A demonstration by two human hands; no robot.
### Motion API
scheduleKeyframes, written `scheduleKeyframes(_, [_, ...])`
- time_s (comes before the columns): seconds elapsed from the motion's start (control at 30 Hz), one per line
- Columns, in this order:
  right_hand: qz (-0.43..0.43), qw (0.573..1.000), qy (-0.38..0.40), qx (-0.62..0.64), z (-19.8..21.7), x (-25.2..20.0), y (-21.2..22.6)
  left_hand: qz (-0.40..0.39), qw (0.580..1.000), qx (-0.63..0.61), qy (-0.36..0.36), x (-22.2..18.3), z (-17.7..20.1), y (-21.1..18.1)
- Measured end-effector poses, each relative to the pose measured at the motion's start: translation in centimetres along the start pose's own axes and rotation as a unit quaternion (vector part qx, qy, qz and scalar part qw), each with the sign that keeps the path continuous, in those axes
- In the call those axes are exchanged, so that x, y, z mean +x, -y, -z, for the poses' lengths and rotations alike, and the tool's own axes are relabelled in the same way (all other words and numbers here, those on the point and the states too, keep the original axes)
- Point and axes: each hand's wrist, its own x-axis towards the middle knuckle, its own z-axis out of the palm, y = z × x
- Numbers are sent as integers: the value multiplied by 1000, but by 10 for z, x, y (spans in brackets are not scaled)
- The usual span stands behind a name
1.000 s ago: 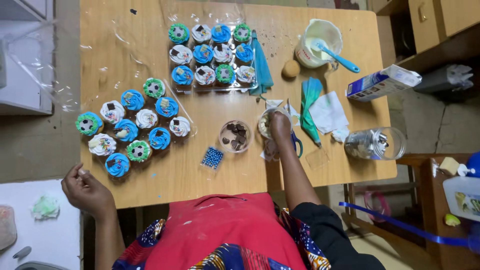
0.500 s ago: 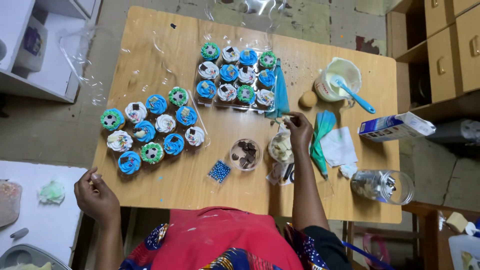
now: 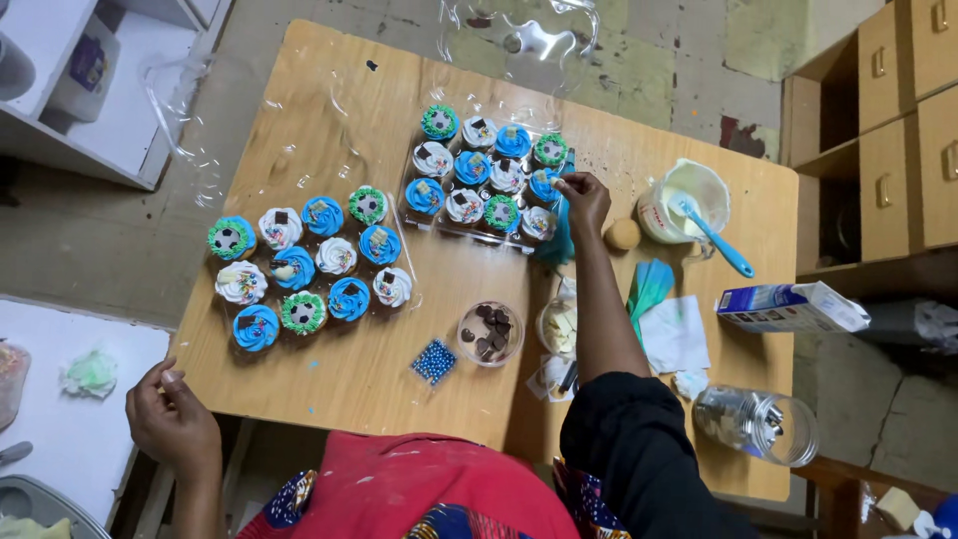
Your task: The person decorates cupcakes by hand with various toppings including chocolate squares, white chocolate pieces, and blue pearls from a plastic container.
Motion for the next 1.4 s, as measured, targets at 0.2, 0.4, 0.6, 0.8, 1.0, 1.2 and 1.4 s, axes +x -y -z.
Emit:
scheduleKeyframes(0.2, [-37,995,-41,81,-13,32,-40,18,999,26,8,-10,5,3])
scheduleKeyframes(0.4, [-84,982,-67,154,-26,46,-74,25,999,27,18,-11,0,5])
scheduleKeyframes(0.6, [-102,975,-82,182,-29,48,-81,27,1000,-4,12,-8,-2,-1])
scheduleKeyframes(0.8, [-105,980,-96,137,-29,47,-75,37,999,7,29,-7,-3,-3])
scheduleKeyframes(1.0, [-141,949,-165,227,-3,36,-69,24,999,4,22,-5,-4,-6])
scheduleKeyframes(1.2, [-108,957,-154,220,37,-76,-48,34,999,18,23,-14,-18,28])
scheduleKeyframes(1.4, [-25,991,-38,129,43,-209,-45,443,864,-233,64,-39,-76,101])
